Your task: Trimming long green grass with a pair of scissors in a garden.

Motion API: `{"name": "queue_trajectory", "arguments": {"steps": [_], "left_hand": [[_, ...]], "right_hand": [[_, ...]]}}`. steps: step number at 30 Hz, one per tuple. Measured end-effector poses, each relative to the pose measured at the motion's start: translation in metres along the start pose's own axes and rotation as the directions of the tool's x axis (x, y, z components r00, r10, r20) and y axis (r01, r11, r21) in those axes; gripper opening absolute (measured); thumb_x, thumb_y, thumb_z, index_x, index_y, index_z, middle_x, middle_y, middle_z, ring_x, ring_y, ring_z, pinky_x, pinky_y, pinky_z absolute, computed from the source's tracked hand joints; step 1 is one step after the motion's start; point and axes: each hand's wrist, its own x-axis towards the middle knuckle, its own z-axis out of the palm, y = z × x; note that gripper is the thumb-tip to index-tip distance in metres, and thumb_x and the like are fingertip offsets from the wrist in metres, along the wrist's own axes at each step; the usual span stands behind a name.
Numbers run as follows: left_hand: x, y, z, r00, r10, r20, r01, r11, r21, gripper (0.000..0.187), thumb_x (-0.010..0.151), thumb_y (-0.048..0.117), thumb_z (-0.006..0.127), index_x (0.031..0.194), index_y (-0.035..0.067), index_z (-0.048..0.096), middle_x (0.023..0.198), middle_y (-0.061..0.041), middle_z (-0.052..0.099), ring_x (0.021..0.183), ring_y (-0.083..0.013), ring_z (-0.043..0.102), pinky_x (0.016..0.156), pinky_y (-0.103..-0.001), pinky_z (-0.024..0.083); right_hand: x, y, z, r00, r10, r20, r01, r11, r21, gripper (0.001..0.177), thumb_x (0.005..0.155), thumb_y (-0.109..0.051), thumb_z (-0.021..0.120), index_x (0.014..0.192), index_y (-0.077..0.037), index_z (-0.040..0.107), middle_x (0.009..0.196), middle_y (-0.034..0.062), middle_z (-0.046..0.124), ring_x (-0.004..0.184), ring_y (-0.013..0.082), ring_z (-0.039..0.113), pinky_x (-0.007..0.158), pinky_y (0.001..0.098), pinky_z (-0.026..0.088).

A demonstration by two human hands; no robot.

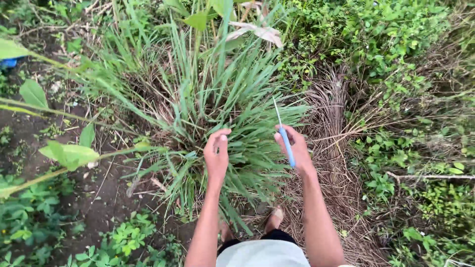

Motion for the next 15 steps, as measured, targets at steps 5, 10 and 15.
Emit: {"name": "queue_trajectory", "arguments": {"steps": [5, 10, 15], "left_hand": [[-0.013, -0.001, -0.046, 0.998, -0.010, -0.054, 0.007, 0.998, -0.068, 0.022, 0.106, 0.013, 0.053, 0.119, 0.000, 0.067, 0.120, -0.008, 0.072, 0.114, -0.0151, 0.066, 0.106, -0.031, 0.048], [-0.020, 0.005, -0.092, 0.997, 0.008, -0.083, -0.013, 0.998, -0.066, 0.023, 0.107, 0.012, 0.052, 0.120, -0.001, 0.066, 0.121, -0.009, 0.071, 0.116, -0.0156, 0.066, 0.108, -0.031, 0.047], [-0.025, -0.003, -0.119, 0.999, -0.007, -0.049, 0.005, 0.999, -0.038, 0.025, 0.105, 0.010, 0.052, 0.122, -0.001, 0.065, 0.121, -0.010, 0.072, 0.113, -0.0162, 0.067, 0.104, -0.031, 0.049]], "right_hand": [[-0.023, -0.012, 0.032, 1.000, 0.015, -0.017, -0.016, 0.996, -0.086, 0.044, 0.095, -0.034, 0.070, 0.130, -0.008, 0.066, 0.074, -0.0075, 0.048, 0.062, 0.0040, 0.041, 0.053, 0.0232, 0.032], [-0.040, -0.001, 0.064, 0.999, 0.015, -0.035, -0.020, 0.988, -0.152, 0.044, 0.094, -0.033, 0.070, 0.130, -0.009, 0.066, 0.073, -0.0072, 0.047, 0.062, 0.0052, 0.041, 0.053, 0.0246, 0.031], [-0.066, 0.003, 0.085, 0.997, -0.019, -0.072, 0.002, 0.973, -0.230, 0.042, 0.094, -0.031, 0.072, 0.129, -0.008, 0.068, 0.078, -0.0072, 0.046, 0.069, 0.0061, 0.038, 0.060, 0.0247, 0.031]]}}
